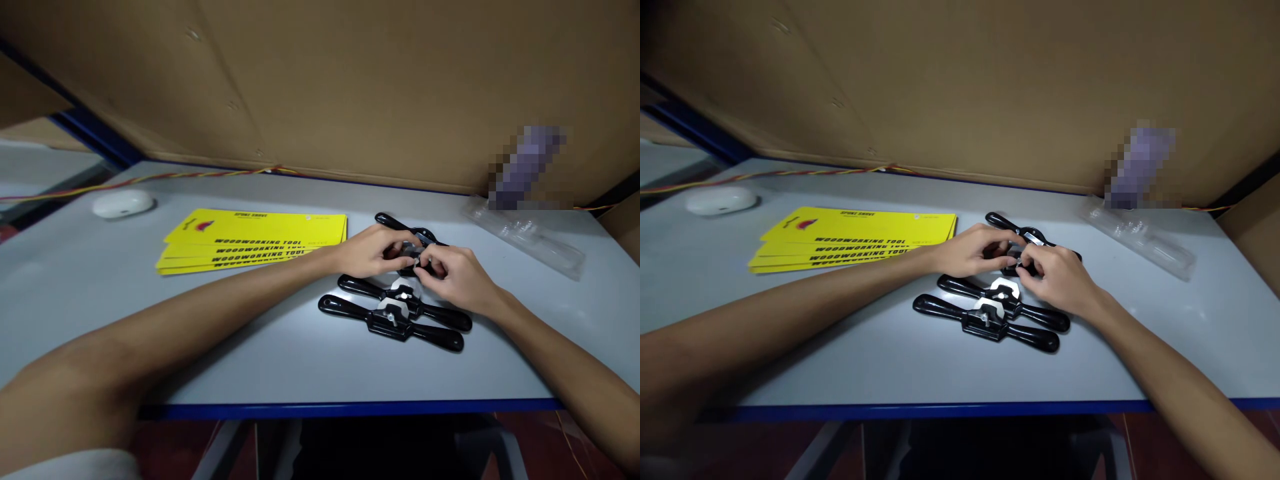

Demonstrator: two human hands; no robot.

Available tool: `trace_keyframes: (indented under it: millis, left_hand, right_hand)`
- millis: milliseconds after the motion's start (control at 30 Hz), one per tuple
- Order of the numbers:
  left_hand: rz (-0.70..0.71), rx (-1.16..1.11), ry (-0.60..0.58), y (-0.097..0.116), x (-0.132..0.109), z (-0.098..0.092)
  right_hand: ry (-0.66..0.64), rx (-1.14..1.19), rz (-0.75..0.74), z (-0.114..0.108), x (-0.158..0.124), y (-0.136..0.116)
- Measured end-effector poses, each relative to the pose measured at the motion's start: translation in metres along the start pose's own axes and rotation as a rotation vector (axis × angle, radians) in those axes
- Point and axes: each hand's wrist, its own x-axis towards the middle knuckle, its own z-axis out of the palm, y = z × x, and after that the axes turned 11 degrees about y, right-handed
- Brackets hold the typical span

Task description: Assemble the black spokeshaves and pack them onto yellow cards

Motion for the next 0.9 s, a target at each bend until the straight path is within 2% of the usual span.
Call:
trace_keyframes:
  millis: [100,367,667,900]
  left_hand:
    - [0.001,0.013,0.0,0.0007,0.0001,0.0001]
    - [0.013,0.024,-0.001,0.001,0.0003,-0.0002]
    - [0.05,0.012,0.006,-0.002,-0.0009,-0.0002]
    - [0.037,0.016,-0.001,-0.0012,-0.0014,-0.0006]
  right_hand:
    - [0.017,0.022,0.045,0.0004,-0.0006,0.001]
    - [0.037,-0.004,0.049,0.0016,0.0008,0.0011]
    - [-0.018,0.011,-0.159,-0.0009,-0.0015,0.0032]
    - [-0.007,0.001,-0.16,-0.0014,-0.002,0.0033]
